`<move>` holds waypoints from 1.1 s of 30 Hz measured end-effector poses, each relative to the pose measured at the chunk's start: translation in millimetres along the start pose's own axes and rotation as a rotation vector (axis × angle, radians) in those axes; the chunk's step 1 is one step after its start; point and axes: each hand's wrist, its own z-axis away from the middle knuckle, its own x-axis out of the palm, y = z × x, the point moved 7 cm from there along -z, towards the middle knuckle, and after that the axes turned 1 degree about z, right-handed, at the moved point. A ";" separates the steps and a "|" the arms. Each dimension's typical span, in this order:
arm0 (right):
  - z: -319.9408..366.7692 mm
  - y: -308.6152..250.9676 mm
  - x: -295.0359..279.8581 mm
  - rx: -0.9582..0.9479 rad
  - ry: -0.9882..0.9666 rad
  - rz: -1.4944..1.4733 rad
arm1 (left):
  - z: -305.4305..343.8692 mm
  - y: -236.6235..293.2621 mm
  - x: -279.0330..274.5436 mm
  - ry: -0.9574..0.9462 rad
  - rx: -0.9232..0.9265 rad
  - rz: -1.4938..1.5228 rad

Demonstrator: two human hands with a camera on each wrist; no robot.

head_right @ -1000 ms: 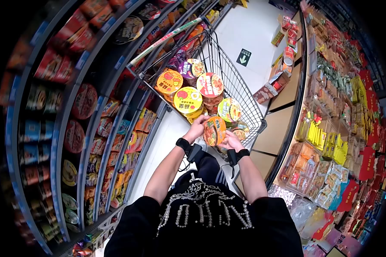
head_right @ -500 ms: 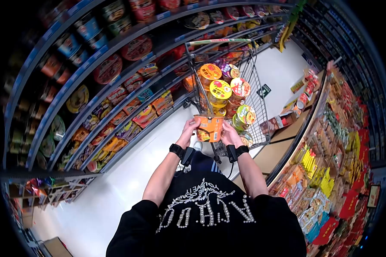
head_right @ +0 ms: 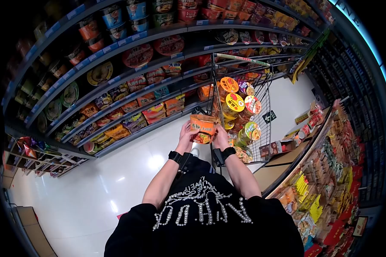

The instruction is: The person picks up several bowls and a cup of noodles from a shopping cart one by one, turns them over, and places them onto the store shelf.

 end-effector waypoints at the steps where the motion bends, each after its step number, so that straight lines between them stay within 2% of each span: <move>1: -4.3 4.0 -10.6 -0.001 -0.003 0.006 | -0.5 2.4 -0.8 0.030 0.025 -0.044; 3: 31.4 -13.1 32.0 0.178 -0.054 -0.062 | 4.0 4.4 2.6 0.040 0.012 -0.079; 5: 35.9 -15.6 40.4 0.171 -0.070 -0.050 | 7.9 8.5 1.3 0.051 -0.009 -0.121; 7: 41.1 -18.2 49.3 0.192 -0.137 -0.118 | 12.7 4.7 -11.0 0.100 -0.178 0.036; 9: 41.3 -20.0 54.6 0.216 -0.196 -0.254 | 13.4 0.0 -18.8 0.075 -0.163 0.088; 11: 42.8 -20.7 53.5 0.191 -0.119 -0.298 | 14.0 -2.1 -27.1 0.067 -0.163 0.070; 21: 36.9 -13.3 54.4 0.240 -0.175 -0.352 | 12.9 -7.1 -34.0 0.092 -0.172 0.005; 31: 29.1 -9.1 38.6 0.268 -0.141 -0.369 | -2.6 -22.8 -39.1 0.085 -0.177 0.003; 33: 13.5 -0.2 29.1 0.297 -0.158 -0.210 | -5.4 -25.7 -37.9 0.070 -0.192 0.084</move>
